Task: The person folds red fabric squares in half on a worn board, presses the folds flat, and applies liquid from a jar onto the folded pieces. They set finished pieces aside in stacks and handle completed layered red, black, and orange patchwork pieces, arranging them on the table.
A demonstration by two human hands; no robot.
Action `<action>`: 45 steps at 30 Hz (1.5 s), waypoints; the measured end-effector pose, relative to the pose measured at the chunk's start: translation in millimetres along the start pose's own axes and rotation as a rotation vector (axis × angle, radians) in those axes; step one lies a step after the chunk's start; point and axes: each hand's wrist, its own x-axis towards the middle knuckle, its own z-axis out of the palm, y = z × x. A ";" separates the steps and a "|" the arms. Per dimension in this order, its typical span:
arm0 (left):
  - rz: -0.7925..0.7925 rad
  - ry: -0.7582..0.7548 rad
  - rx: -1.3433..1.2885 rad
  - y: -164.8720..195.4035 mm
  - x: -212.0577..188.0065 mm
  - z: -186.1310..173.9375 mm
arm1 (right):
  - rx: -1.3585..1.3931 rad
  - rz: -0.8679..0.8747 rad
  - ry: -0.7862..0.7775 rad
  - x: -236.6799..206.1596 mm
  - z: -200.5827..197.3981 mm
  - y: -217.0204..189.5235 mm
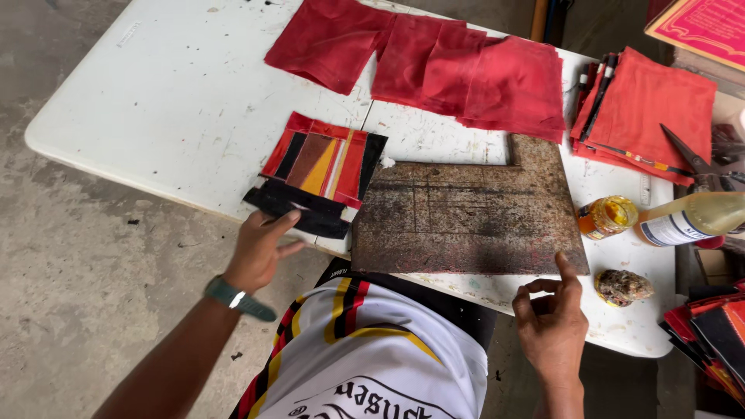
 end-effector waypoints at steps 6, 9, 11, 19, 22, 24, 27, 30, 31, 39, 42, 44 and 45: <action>-0.049 0.040 0.900 64.7 -12.4 -48.3 | 0.004 0.015 0.018 4.6 -1.3 -0.5; 0.379 0.154 1.165 100.5 40.6 -49.2 | -0.032 -0.023 0.036 11.0 0.5 -7.5; 0.628 0.145 1.000 116.5 93.8 -32.2 | -0.066 -0.091 0.066 17.5 2.5 -15.1; 0.407 0.459 0.802 165.7 243.2 34.3 | -0.035 -0.225 0.110 45.4 11.0 -33.0; 0.189 0.535 0.864 169.4 256.4 51.7 | -0.049 -0.163 0.111 54.7 11.0 -32.6; 0.021 0.559 0.917 170.5 262.4 65.9 | -0.035 -0.207 0.104 64.3 12.7 -34.1; 0.062 0.562 1.153 169.8 275.0 90.5 | 0.004 -0.081 0.075 87.3 21.7 -41.9; 0.122 0.540 0.916 173.5 286.0 106.2 | -0.080 -0.262 0.078 119.6 38.3 -52.3; 0.128 0.593 0.792 174.9 288.8 109.8 | -0.131 -0.389 0.078 131.2 45.5 -55.3; -0.038 0.479 0.617 186.7 292.9 114.9 | -0.221 -0.372 -0.361 223.6 126.4 -66.5; 0.481 0.507 0.784 192.5 298.3 129.8 | -0.298 -0.385 -0.388 255.8 164.8 -70.3; 0.771 0.402 1.053 203.6 302.6 139.5 | -0.336 -0.380 -0.397 272.5 189.0 -74.8; 0.848 0.413 1.100 211.3 304.4 146.5 | -0.344 -0.366 -0.405 279.2 199.6 -77.4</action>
